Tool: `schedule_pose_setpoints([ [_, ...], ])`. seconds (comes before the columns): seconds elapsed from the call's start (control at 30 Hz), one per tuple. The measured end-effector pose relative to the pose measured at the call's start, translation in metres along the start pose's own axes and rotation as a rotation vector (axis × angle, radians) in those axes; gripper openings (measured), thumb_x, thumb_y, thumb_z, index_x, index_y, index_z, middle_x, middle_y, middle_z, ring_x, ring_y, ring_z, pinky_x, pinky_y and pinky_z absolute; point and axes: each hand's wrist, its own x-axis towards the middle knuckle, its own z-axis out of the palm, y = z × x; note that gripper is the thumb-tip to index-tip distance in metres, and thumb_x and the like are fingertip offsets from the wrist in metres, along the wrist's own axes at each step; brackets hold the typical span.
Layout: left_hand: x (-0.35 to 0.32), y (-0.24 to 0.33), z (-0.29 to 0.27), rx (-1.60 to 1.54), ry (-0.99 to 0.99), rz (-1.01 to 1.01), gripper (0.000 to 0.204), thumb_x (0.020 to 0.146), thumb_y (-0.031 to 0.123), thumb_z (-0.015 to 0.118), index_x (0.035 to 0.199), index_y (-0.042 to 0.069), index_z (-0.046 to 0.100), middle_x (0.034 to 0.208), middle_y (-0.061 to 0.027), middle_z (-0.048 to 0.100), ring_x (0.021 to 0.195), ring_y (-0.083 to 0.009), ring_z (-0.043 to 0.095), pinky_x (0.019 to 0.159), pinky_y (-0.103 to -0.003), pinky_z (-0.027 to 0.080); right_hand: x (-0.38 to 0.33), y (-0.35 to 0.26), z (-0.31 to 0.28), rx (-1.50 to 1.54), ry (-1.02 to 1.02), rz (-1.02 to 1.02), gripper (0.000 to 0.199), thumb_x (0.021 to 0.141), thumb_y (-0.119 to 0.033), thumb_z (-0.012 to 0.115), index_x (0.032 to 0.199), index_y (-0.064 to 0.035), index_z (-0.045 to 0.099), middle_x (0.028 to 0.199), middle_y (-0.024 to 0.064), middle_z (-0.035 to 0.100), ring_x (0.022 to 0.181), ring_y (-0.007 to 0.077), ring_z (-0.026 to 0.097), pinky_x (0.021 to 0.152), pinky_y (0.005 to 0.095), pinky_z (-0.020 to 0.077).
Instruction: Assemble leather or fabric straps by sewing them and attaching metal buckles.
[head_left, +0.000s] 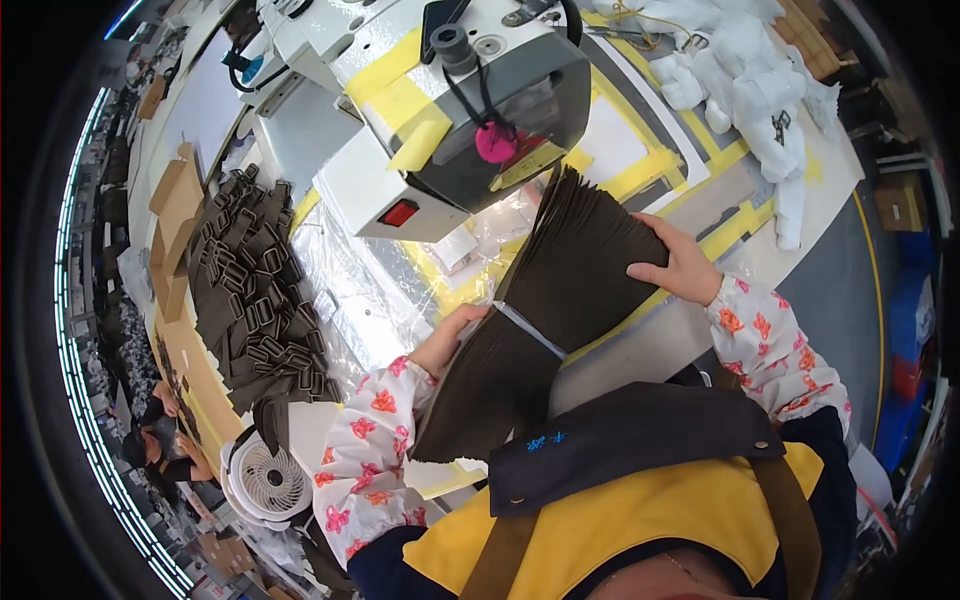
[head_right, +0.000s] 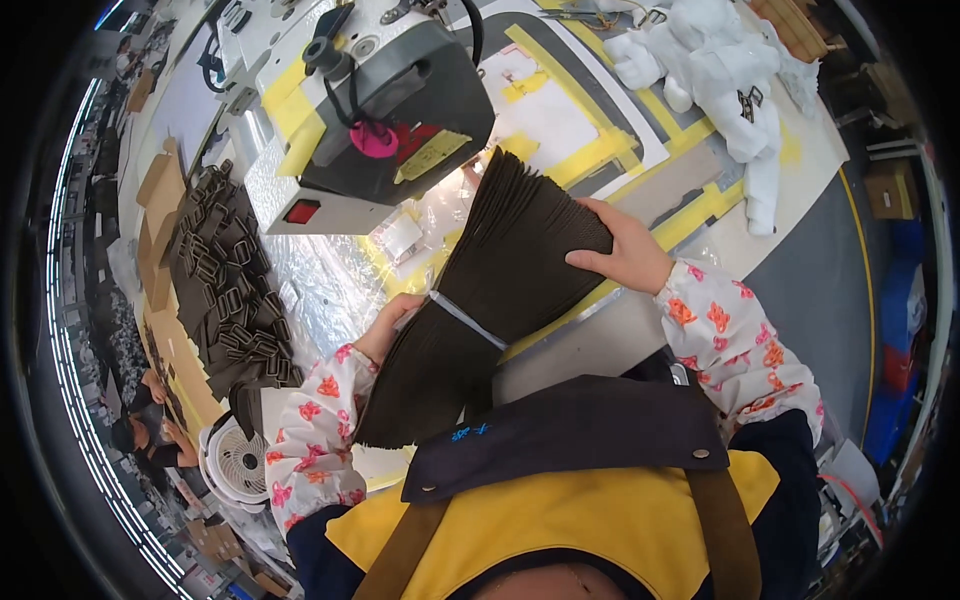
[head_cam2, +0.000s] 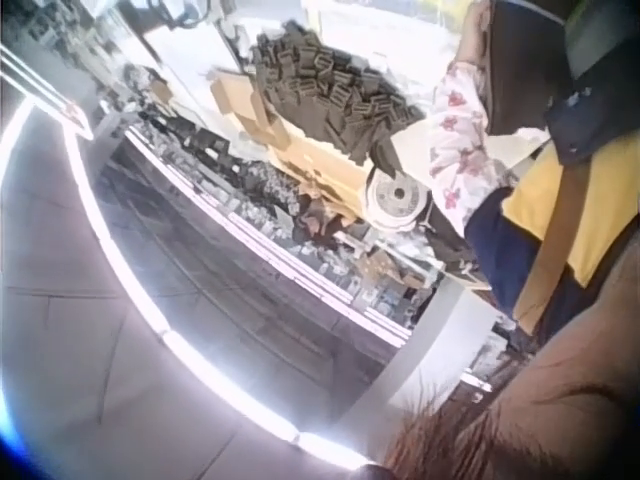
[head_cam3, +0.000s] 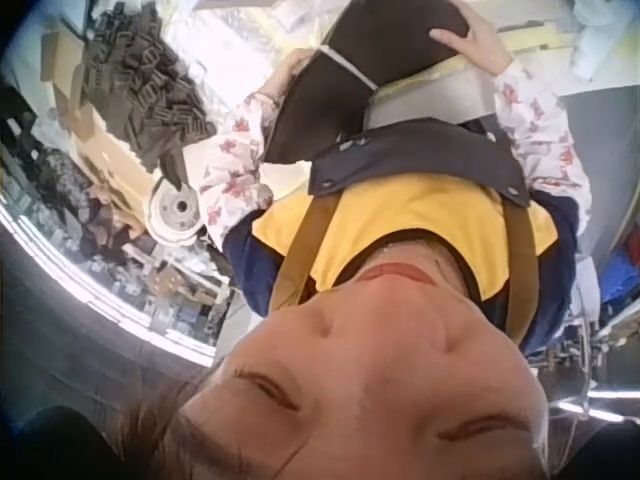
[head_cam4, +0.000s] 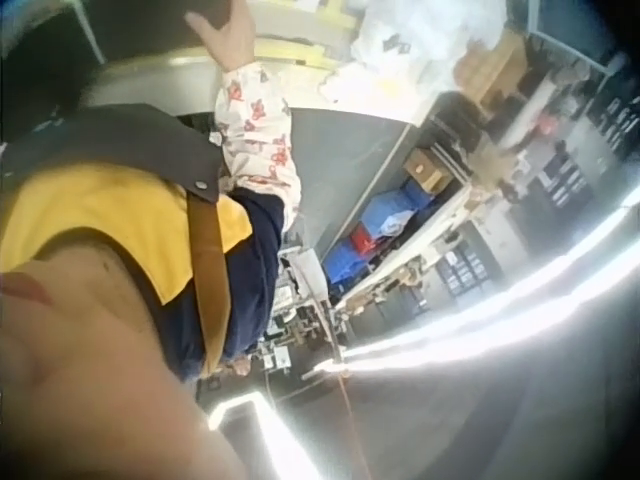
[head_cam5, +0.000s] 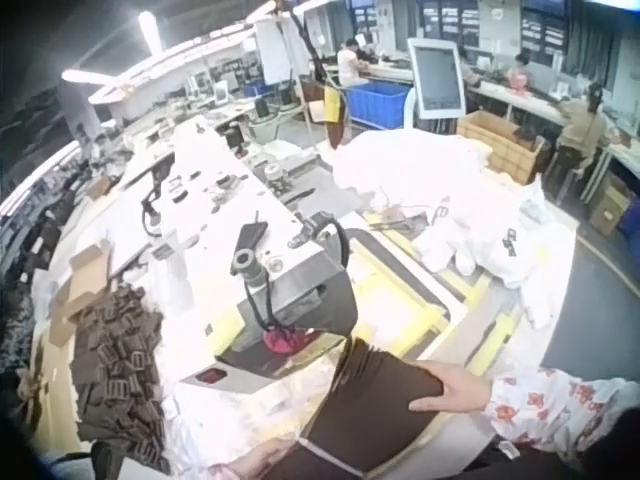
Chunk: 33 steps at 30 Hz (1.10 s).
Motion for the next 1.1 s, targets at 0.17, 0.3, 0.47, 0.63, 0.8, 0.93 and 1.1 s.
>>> schedule_pose_setpoints([
  [0.17,-0.024,0.016,-0.002,1.181,-0.119,0.595,0.037,0.086,0.021,0.049,0.116,-0.002,0.048,0.099,-0.0160,0.059,0.091,-0.0229,0.057,0.080,-0.032,0.044,-0.016,-0.006,0.015,-0.185,0.123,0.066,0.060,0.073,-0.033,0.070,0.117,0.0015,0.046,0.098,0.0178,0.060,0.091,0.0258,0.059,0.082,0.0308,0.0442],
  [0.3,-0.044,-0.024,0.029,1.559,0.165,0.980,0.065,0.075,0.027,0.065,0.125,-0.003,0.037,0.113,-0.0253,0.048,0.095,-0.0378,0.050,0.084,-0.039,0.041,-0.022,-0.011,0.006,-0.227,0.147,0.115,0.059,0.075,-0.035,0.067,0.114,0.0035,0.047,0.095,0.0196,0.060,0.089,0.0285,0.060,0.079,0.0328,0.0455],
  [0.47,-0.032,-0.048,0.067,1.721,0.388,1.281,0.076,0.069,0.039,0.069,0.124,-0.003,0.039,0.122,-0.0217,0.041,0.108,-0.0356,0.042,0.093,-0.042,0.033,-0.011,-0.028,-0.019,-0.590,-0.234,0.162,0.055,0.076,-0.050,0.060,0.096,0.0011,0.055,0.075,0.0202,0.061,0.074,0.0370,0.059,0.067,0.0402,0.0470],
  [0.63,-0.004,-0.052,0.096,1.376,0.492,1.303,0.060,0.069,0.030,0.070,0.116,0.001,0.047,0.088,-0.0136,0.055,0.081,-0.0307,0.053,0.072,-0.037,0.042,0.006,-0.023,-0.067,-0.624,-0.551,-0.069,0.040,0.080,-0.038,0.060,0.094,-0.0013,0.056,0.074,0.0133,0.061,0.067,0.0296,0.060,0.060,0.0371,0.0467],
  [0.8,0.029,-0.058,0.126,1.444,0.848,1.327,0.016,0.074,0.020,0.065,0.081,0.005,0.063,0.073,-0.0091,0.056,0.068,-0.0269,0.055,0.062,-0.036,0.043,0.044,0.005,-0.177,-0.540,0.185,-0.464,0.023,0.076,-0.017,0.065,0.091,-0.0018,0.057,0.080,0.0102,0.058,0.072,0.0252,0.058,0.064,0.0339,0.0461],
  [0.93,0.035,-0.069,0.132,1.330,1.123,1.271,0.012,0.078,0.016,0.061,0.075,0.004,0.063,0.070,-0.0099,0.056,0.067,-0.0272,0.055,0.059,-0.035,0.043,0.058,0.027,-0.275,-0.784,0.418,-0.473,0.033,0.067,-0.007,0.066,0.099,-0.0057,0.056,0.095,0.0120,0.056,0.093,0.0271,0.053,0.078,0.0357,0.0428],
  [1.1,0.039,-0.058,0.137,1.307,1.222,1.239,0.016,0.081,0.015,0.057,0.075,0.001,0.061,0.066,-0.0119,0.055,0.063,-0.0274,0.054,0.059,-0.036,0.042,0.070,0.079,-0.325,-0.882,0.243,-0.362,0.055,0.062,-0.010,0.070,0.113,-0.0095,0.050,0.106,0.0129,0.050,0.108,0.0302,0.043,0.094,0.0414,0.0325],
])
